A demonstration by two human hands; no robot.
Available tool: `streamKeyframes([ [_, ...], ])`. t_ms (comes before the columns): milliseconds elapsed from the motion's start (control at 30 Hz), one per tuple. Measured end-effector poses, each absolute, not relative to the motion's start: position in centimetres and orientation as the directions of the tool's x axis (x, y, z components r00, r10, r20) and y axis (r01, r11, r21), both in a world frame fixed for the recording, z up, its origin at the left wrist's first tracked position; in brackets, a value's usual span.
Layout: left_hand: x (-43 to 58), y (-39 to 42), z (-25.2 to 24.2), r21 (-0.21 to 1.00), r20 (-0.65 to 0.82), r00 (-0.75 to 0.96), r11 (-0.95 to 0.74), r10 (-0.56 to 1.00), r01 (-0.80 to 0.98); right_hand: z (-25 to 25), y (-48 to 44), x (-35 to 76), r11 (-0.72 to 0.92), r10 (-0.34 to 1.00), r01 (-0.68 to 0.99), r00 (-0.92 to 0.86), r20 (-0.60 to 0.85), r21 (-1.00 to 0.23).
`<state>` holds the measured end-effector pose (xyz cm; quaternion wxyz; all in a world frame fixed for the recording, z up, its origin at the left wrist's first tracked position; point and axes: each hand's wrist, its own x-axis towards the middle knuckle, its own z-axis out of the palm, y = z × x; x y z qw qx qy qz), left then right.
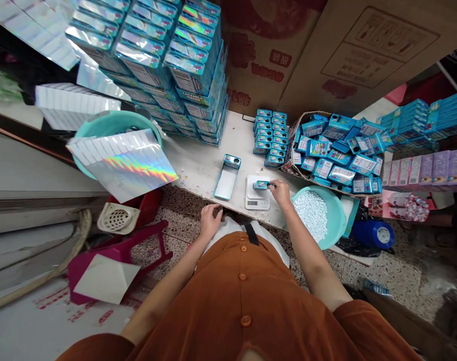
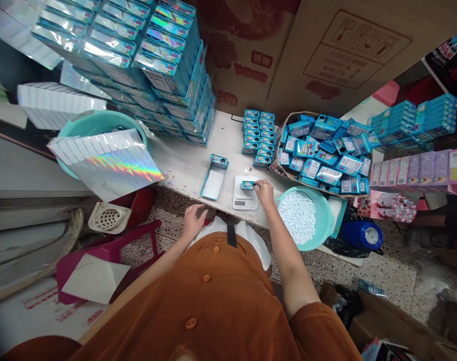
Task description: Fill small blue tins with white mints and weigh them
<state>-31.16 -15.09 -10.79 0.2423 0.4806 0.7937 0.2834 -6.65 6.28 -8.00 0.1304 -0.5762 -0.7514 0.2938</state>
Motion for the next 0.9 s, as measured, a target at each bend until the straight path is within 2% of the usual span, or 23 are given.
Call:
streamKeyframes([
  [467, -31.6, -14.9, -10.8, 0.690, -0.125, -0.429, 0.390, 0.894, 0.610, -8.5, 6.3, -6.7, 0.169, 0.942, 0.788, -0.305, -0.137, -0.592],
  [733, -31.8, -14.8, -11.1, 0.685, -0.114, -0.421, 0.378, 0.900, 0.623, -7.5, 5.9, -6.6, 0.210, 0.954, 0.780, -0.297, -0.053, -0.590],
  [900, -31.8, -14.6, -11.1, 0.685, -0.098, -0.407, 0.358, 0.908, 0.635, -7.2, 4.9, -5.4, 0.155, 0.981, 0.802, -0.193, -0.005, -0.577],
])
